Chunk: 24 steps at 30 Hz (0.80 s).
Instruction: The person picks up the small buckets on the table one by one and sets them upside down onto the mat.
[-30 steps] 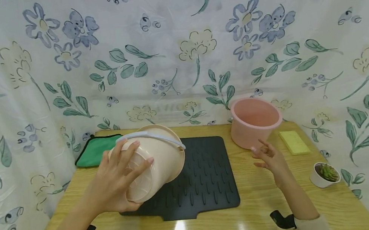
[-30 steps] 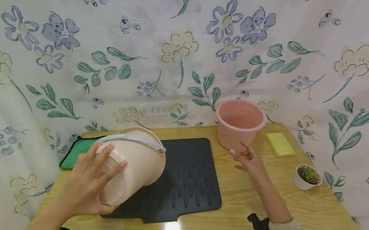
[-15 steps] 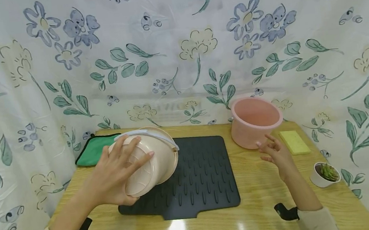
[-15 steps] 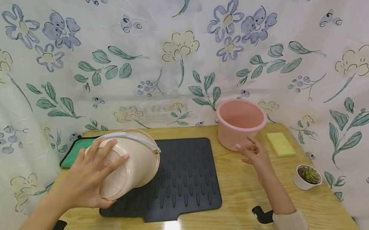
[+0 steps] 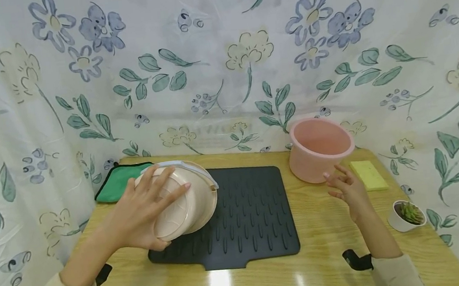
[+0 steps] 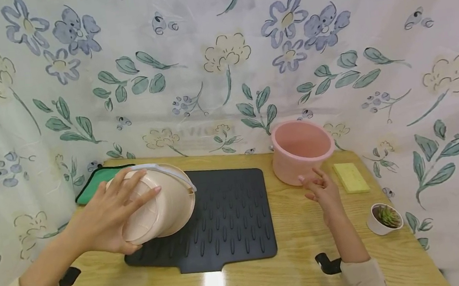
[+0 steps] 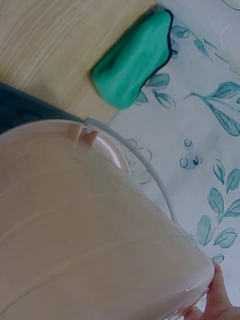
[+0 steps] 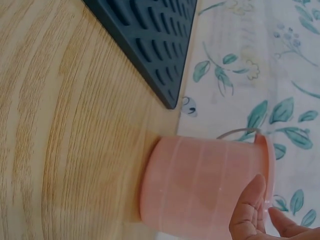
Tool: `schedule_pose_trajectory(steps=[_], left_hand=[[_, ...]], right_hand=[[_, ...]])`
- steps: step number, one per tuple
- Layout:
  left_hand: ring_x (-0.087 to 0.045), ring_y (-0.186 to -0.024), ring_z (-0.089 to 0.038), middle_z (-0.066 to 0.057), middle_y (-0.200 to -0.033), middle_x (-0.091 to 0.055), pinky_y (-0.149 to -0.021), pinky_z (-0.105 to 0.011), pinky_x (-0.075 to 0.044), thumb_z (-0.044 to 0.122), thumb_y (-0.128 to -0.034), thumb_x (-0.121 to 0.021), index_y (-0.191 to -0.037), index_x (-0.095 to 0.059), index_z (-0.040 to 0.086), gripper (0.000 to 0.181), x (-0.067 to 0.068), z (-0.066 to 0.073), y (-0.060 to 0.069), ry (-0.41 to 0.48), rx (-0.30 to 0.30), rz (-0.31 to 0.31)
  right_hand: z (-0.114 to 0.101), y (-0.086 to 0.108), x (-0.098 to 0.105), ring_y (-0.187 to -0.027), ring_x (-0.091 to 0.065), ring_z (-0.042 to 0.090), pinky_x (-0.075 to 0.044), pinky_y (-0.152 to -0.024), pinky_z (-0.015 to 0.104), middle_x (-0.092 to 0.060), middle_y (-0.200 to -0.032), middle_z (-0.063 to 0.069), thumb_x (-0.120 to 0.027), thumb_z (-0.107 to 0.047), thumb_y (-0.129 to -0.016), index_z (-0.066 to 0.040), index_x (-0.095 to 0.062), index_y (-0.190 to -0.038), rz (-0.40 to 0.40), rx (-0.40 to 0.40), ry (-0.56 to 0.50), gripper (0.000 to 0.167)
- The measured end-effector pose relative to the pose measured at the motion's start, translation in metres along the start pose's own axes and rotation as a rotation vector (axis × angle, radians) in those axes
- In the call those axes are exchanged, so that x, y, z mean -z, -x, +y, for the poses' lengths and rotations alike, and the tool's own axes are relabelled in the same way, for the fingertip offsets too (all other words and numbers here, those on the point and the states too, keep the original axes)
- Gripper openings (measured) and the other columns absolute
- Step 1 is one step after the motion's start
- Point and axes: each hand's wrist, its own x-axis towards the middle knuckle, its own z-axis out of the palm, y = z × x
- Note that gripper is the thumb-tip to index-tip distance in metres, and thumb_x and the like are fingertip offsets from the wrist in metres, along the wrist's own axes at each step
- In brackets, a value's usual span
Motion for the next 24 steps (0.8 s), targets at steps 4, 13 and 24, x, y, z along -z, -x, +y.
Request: schedule_pose_trajectory(steps=[4, 13, 24], left_hand=[[-0.032, -0.134, -0.048, -0.022, -0.155, -0.032, -0.078, -0.063, -0.042, 0.078, -0.0392, -0.075, -0.151, -0.039, 0.026, 0.129, -0.003, -0.004, -0.002, 0.004, 0.007, -0.019], [-0.030, -0.135, -0.049, -0.022, -0.155, -0.029, -0.074, -0.067, -0.045, 0.072, -0.0429, -0.079, -0.153, -0.035, 0.027, 0.127, -0.008, -0.010, -0.008, 0.043, 0.052, -0.101], [-0.031, -0.136, -0.049, -0.020, -0.157, -0.027, -0.081, -0.071, -0.044, 0.073, -0.0475, -0.079, -0.156, -0.027, 0.030, 0.127, -0.011, -0.016, -0.017, 0.081, 0.108, -0.206]], right_hand=[[-0.002, 0.000, 0.002, -0.094, -0.057, -0.002, -0.052, -0.084, 0.017, -0.052, -0.104, -0.013, -0.061, -0.041, -0.098, -0.013, -0.016, -0.160, -0.003, -0.002, -0.011, 0.082], [-0.005, 0.002, 0.003, -0.092, -0.059, -0.003, -0.052, -0.082, 0.017, -0.054, -0.100, -0.015, -0.062, -0.037, -0.098, -0.010, -0.020, -0.159, 0.032, -0.016, -0.063, 0.079], [-0.008, -0.001, 0.004, -0.093, -0.057, -0.001, -0.051, -0.083, 0.017, -0.050, -0.106, -0.011, -0.063, -0.038, -0.097, -0.009, -0.023, -0.158, 0.042, -0.016, -0.074, 0.078]])
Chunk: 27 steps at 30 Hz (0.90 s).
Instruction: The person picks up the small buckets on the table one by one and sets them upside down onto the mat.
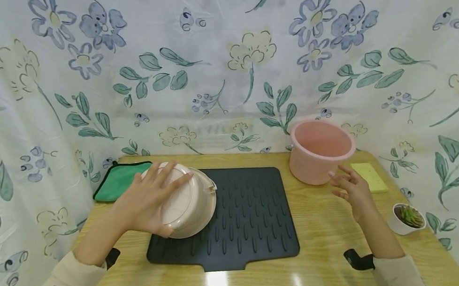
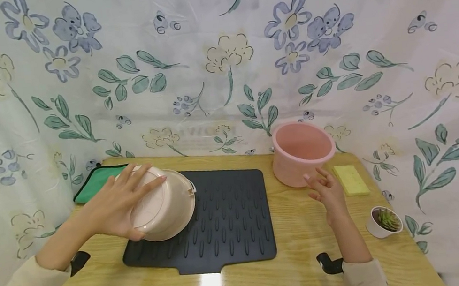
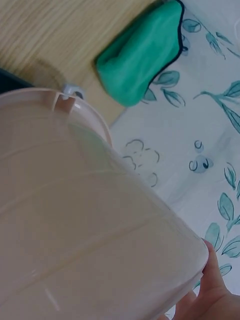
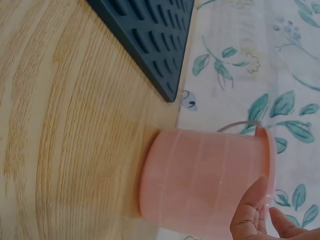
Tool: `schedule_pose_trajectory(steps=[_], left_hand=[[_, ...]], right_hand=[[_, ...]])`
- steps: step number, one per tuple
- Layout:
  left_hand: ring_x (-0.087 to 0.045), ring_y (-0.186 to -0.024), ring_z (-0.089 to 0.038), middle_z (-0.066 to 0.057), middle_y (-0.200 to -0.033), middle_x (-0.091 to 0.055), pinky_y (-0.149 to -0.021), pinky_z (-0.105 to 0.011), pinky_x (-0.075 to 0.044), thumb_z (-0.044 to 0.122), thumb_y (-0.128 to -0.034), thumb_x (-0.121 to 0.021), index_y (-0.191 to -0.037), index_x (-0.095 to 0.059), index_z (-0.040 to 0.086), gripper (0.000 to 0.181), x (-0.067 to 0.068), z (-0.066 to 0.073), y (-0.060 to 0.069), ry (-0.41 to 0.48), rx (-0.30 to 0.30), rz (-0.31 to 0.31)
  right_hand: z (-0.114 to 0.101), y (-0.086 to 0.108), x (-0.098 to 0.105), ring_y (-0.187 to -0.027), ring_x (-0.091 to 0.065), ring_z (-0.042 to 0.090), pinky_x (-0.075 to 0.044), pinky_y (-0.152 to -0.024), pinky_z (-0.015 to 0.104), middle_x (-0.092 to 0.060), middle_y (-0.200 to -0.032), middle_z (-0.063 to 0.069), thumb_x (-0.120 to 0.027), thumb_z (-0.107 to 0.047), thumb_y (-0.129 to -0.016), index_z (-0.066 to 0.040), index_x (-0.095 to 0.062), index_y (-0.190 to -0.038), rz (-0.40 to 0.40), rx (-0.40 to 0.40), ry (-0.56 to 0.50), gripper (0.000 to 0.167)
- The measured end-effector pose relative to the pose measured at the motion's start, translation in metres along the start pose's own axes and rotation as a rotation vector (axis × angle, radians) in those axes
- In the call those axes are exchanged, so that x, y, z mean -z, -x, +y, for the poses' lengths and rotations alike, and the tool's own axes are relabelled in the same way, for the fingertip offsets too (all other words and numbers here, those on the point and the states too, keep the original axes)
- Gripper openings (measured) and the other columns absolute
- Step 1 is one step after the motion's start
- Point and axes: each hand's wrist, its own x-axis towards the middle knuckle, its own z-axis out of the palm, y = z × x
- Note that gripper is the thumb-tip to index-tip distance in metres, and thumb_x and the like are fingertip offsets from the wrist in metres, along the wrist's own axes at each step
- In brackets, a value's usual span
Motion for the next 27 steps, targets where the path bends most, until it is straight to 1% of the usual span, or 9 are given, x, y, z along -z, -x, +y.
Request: schedule_pose_trajectory(steps=[5, 11, 15, 18, 22, 27], left_hand=[[-0.031, -0.136, -0.051, -0.020, -0.157, -0.027, -0.082, -0.073, -0.043, 0.072, -0.0461, -0.081, -0.156, -0.026, 0.031, 0.130, 0.000, -0.002, -0.005, 0.026, 0.004, -0.028], [-0.029, -0.138, -0.050, -0.018, -0.159, -0.023, -0.084, -0.075, -0.040, 0.066, -0.0470, -0.084, -0.156, -0.026, 0.031, 0.128, 0.000, -0.005, -0.010, 0.072, 0.013, -0.066], [-0.028, -0.139, -0.049, -0.017, -0.160, -0.021, -0.083, -0.078, -0.039, 0.066, -0.0489, -0.084, -0.156, -0.027, 0.030, 0.127, -0.002, -0.006, -0.015, 0.092, 0.003, -0.079], [-0.026, -0.141, -0.050, -0.016, -0.161, -0.019, -0.085, -0.080, -0.037, 0.067, -0.0499, -0.084, -0.156, -0.027, 0.031, 0.125, -0.002, -0.008, -0.019, 0.103, 0.007, -0.095], [-0.022, -0.143, -0.051, -0.015, -0.162, -0.017, -0.089, -0.081, -0.033, 0.064, -0.0516, -0.083, -0.156, -0.027, 0.032, 0.123, -0.001, -0.010, -0.024, 0.113, 0.027, -0.136], [-0.020, -0.144, -0.053, -0.016, -0.163, -0.015, -0.092, -0.081, -0.031, 0.064, -0.0530, -0.083, -0.156, -0.027, 0.031, 0.122, 0.000, -0.008, -0.028, 0.139, 0.030, -0.186]], right_hand=[[0.002, -0.003, -0.001, -0.094, -0.057, 0.000, -0.051, -0.084, 0.018, -0.048, -0.109, -0.008, -0.063, -0.040, -0.097, -0.009, -0.022, -0.158, -0.002, -0.007, 0.001, 0.080], [-0.001, -0.010, 0.001, -0.096, -0.056, 0.002, -0.051, -0.084, 0.017, -0.044, -0.115, -0.004, -0.062, -0.040, -0.097, -0.010, -0.021, -0.159, 0.026, -0.017, 0.005, 0.080], [-0.007, -0.018, 0.003, -0.094, -0.056, 0.002, -0.052, -0.082, 0.017, -0.041, -0.115, -0.004, -0.062, -0.039, -0.097, -0.013, -0.018, -0.160, 0.083, -0.038, -0.017, 0.081], [-0.013, -0.025, 0.003, -0.089, -0.057, 0.000, -0.052, -0.078, 0.016, -0.042, -0.112, -0.005, -0.063, -0.039, -0.096, -0.015, -0.017, -0.160, 0.157, -0.053, -0.052, 0.082], [-0.017, -0.033, 0.004, -0.080, -0.060, -0.001, -0.053, -0.072, 0.015, -0.046, -0.108, -0.003, -0.065, -0.037, -0.095, -0.016, -0.018, -0.159, 0.245, -0.072, -0.102, 0.082], [-0.015, -0.034, 0.005, -0.077, -0.060, -0.001, -0.053, -0.068, 0.014, -0.047, -0.108, -0.002, -0.064, -0.034, -0.096, -0.015, -0.015, -0.160, 0.282, -0.092, -0.130, 0.082]])
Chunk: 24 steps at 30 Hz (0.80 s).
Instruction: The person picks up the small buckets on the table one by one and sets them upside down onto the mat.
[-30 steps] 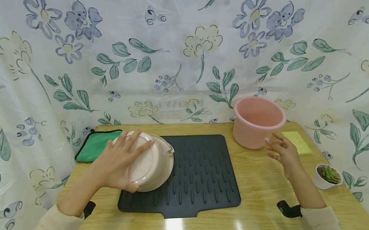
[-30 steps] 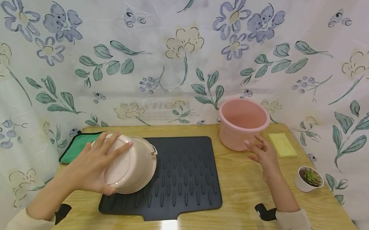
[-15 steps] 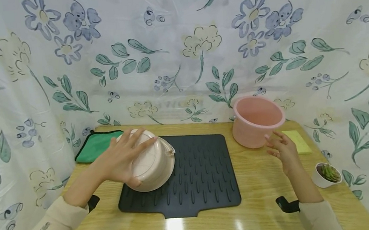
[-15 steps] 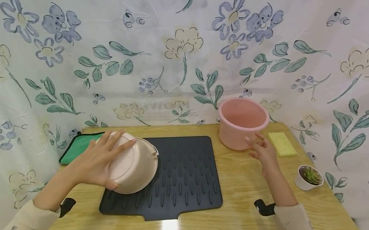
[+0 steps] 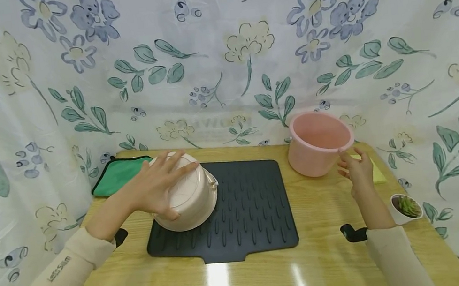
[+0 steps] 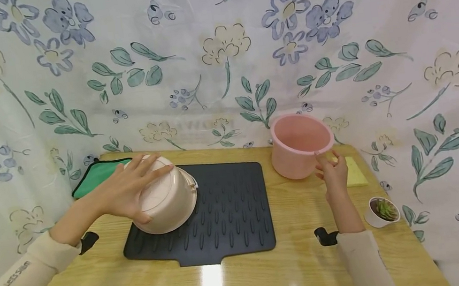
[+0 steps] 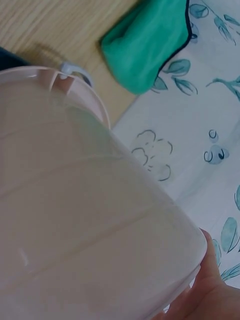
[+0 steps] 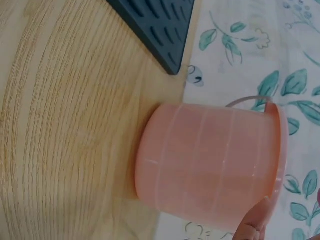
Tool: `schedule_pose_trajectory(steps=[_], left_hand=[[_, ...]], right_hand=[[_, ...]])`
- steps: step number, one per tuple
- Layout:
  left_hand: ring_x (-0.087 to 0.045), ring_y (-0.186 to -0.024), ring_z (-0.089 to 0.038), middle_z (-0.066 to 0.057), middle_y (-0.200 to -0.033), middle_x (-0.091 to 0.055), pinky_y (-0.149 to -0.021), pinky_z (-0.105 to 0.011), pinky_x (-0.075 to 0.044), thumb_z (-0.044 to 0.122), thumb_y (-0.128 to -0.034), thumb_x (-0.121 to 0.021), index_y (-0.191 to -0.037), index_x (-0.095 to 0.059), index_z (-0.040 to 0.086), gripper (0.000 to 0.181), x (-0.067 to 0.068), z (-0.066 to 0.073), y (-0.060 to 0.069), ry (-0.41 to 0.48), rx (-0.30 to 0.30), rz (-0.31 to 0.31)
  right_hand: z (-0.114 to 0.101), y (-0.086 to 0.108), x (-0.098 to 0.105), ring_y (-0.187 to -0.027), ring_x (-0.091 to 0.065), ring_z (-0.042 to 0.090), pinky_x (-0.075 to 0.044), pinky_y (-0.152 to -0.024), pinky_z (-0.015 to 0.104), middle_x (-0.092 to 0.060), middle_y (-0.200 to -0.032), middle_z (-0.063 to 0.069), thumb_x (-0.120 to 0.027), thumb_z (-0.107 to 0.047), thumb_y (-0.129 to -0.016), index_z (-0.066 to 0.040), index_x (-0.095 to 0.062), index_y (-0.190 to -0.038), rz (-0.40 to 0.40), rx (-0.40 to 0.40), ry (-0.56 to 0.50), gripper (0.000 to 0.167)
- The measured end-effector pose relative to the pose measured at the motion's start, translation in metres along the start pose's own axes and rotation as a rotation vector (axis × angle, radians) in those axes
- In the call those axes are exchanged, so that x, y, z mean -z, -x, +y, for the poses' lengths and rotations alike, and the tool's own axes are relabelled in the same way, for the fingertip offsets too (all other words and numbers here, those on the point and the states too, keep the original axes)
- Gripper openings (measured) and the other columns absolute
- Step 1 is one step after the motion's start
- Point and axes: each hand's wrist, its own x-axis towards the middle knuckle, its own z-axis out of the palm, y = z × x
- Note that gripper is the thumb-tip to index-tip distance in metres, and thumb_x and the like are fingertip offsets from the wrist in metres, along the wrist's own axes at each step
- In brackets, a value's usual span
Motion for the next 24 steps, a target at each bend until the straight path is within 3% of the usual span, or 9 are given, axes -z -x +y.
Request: schedule_pose_trajectory(steps=[17, 24], left_hand=[[-0.014, -0.147, -0.050, -0.014, -0.165, -0.014, -0.096, -0.082, -0.026, 0.065, -0.0552, -0.084, -0.157, -0.027, 0.030, 0.122, 0.000, -0.010, -0.015, 0.065, -0.003, -0.078], [-0.015, -0.146, -0.051, -0.016, -0.164, -0.016, -0.098, -0.080, -0.025, 0.066, -0.0563, -0.082, -0.157, -0.027, 0.030, 0.120, -0.003, -0.014, -0.019, 0.077, -0.001, -0.086]], right_hand=[[-0.002, -0.026, 0.012, -0.074, -0.059, 0.000, -0.053, -0.064, 0.014, -0.053, -0.098, -0.006, -0.063, -0.030, -0.096, -0.018, -0.012, -0.161, 0.041, -0.030, -0.040, 0.083], [-0.003, -0.035, 0.021, -0.071, -0.060, 0.000, -0.053, -0.064, 0.015, -0.052, -0.100, -0.006, -0.061, -0.031, -0.098, -0.017, -0.007, -0.161, 0.006, -0.037, -0.043, 0.084]])
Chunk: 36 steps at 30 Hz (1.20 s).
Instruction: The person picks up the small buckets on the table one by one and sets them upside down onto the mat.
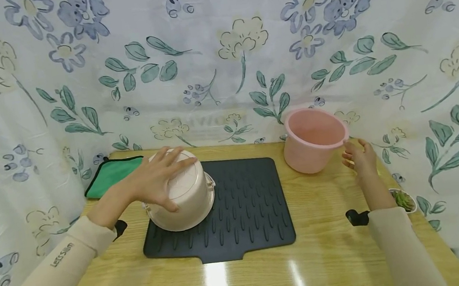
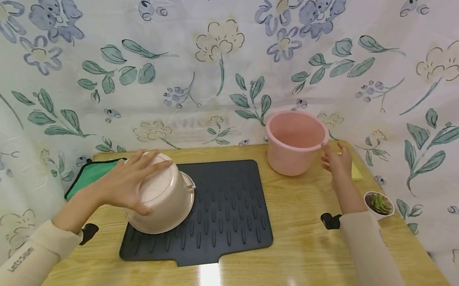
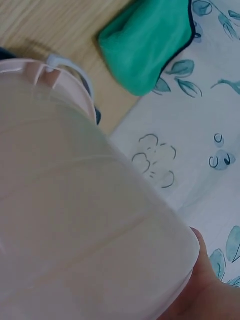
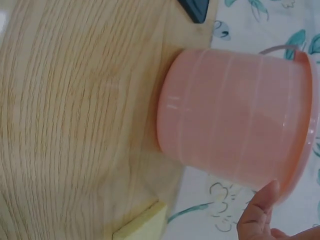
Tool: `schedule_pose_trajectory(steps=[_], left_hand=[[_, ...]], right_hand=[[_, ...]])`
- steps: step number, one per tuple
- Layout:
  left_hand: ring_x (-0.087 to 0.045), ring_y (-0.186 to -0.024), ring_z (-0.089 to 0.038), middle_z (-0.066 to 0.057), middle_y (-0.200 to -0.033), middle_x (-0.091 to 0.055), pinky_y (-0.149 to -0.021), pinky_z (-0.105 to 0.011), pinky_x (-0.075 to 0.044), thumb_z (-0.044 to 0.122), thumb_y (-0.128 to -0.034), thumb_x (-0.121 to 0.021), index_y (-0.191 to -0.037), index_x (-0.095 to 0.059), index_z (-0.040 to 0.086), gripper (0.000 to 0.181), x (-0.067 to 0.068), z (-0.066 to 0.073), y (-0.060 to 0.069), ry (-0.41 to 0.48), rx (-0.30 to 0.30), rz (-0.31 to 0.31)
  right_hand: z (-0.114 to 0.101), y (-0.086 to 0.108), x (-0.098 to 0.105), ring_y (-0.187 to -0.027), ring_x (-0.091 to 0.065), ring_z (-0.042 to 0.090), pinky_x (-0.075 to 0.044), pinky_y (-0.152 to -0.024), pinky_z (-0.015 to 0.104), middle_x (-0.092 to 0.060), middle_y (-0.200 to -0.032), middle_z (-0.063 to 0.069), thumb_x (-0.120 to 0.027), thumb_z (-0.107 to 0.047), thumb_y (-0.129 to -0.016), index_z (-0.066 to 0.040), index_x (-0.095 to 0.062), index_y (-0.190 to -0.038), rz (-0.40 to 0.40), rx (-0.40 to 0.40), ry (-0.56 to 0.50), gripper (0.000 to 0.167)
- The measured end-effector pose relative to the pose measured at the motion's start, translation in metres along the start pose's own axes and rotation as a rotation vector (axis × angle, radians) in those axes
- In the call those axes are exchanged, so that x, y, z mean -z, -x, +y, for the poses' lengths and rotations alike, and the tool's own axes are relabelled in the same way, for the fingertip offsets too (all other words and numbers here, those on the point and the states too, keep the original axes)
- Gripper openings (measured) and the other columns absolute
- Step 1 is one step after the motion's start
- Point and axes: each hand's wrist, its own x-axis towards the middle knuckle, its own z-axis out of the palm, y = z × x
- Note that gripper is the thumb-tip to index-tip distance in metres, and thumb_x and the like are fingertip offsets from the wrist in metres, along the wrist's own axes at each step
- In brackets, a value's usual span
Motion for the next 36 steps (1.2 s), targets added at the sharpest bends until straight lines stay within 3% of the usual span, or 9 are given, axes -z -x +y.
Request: schedule_pose_trajectory(steps=[8, 17, 21, 30, 33, 36], left_hand=[[-0.012, -0.148, -0.048, -0.012, -0.165, -0.015, -0.097, -0.083, -0.021, 0.066, -0.0574, -0.080, -0.157, -0.027, 0.030, 0.119, -0.005, -0.008, -0.003, 0.080, 0.078, -0.068], [-0.003, -0.148, -0.054, -0.014, -0.166, -0.011, -0.101, -0.084, -0.009, 0.063, -0.0558, -0.080, -0.158, -0.026, 0.025, 0.121, -0.011, -0.021, -0.001, 0.204, 0.144, -0.112], [-0.003, -0.149, -0.052, -0.013, -0.166, -0.010, -0.101, -0.083, -0.010, 0.064, -0.0555, -0.080, -0.158, -0.024, 0.028, 0.123, -0.011, -0.022, -0.003, 0.211, 0.150, -0.117], [-0.007, -0.150, -0.045, -0.012, -0.166, -0.010, -0.101, -0.081, -0.015, 0.079, -0.0536, -0.077, -0.159, -0.021, 0.032, 0.128, -0.010, -0.023, -0.014, 0.170, 0.151, -0.100], [-0.006, -0.150, -0.043, -0.009, -0.167, -0.009, -0.102, -0.080, -0.016, 0.081, -0.0543, -0.076, -0.159, -0.021, 0.034, 0.127, -0.011, -0.023, -0.019, 0.159, 0.153, -0.098], [-0.008, -0.150, -0.041, -0.007, -0.166, -0.011, -0.101, -0.080, -0.018, 0.081, -0.0563, -0.074, -0.158, -0.022, 0.035, 0.123, -0.012, -0.023, -0.023, 0.155, 0.151, -0.081]], right_hand=[[-0.002, -0.009, 0.000, -0.074, -0.061, 0.002, -0.053, -0.066, 0.017, -0.054, -0.096, -0.006, -0.058, -0.030, -0.100, -0.014, -0.003, -0.161, -0.076, -0.028, -0.030, 0.084], [-0.001, -0.016, -0.010, -0.071, -0.061, 0.002, -0.053, -0.066, 0.016, -0.059, -0.086, -0.008, -0.055, -0.026, -0.101, -0.012, -0.002, -0.161, -0.114, -0.023, -0.042, 0.082], [-0.004, -0.020, -0.011, -0.071, -0.061, 0.004, -0.053, -0.066, 0.016, -0.060, -0.080, -0.008, -0.054, -0.023, -0.101, -0.010, -0.002, -0.161, -0.125, -0.016, -0.060, 0.081], [-0.017, -0.027, -0.006, -0.071, -0.062, 0.005, -0.054, -0.067, 0.017, -0.061, -0.078, -0.006, -0.054, -0.023, -0.102, -0.005, 0.005, -0.159, -0.229, -0.024, -0.089, 0.084], [-0.020, -0.030, -0.004, -0.070, -0.063, 0.006, -0.055, -0.067, 0.018, -0.062, -0.078, -0.005, -0.057, -0.022, -0.101, -0.007, -0.008, -0.160, -0.202, -0.054, -0.128, 0.078], [-0.021, -0.032, -0.001, -0.072, -0.063, 0.009, -0.056, -0.068, 0.020, -0.062, -0.079, -0.004, -0.060, -0.020, -0.099, -0.010, -0.038, -0.147, -0.167, -0.082, -0.179, 0.054]])
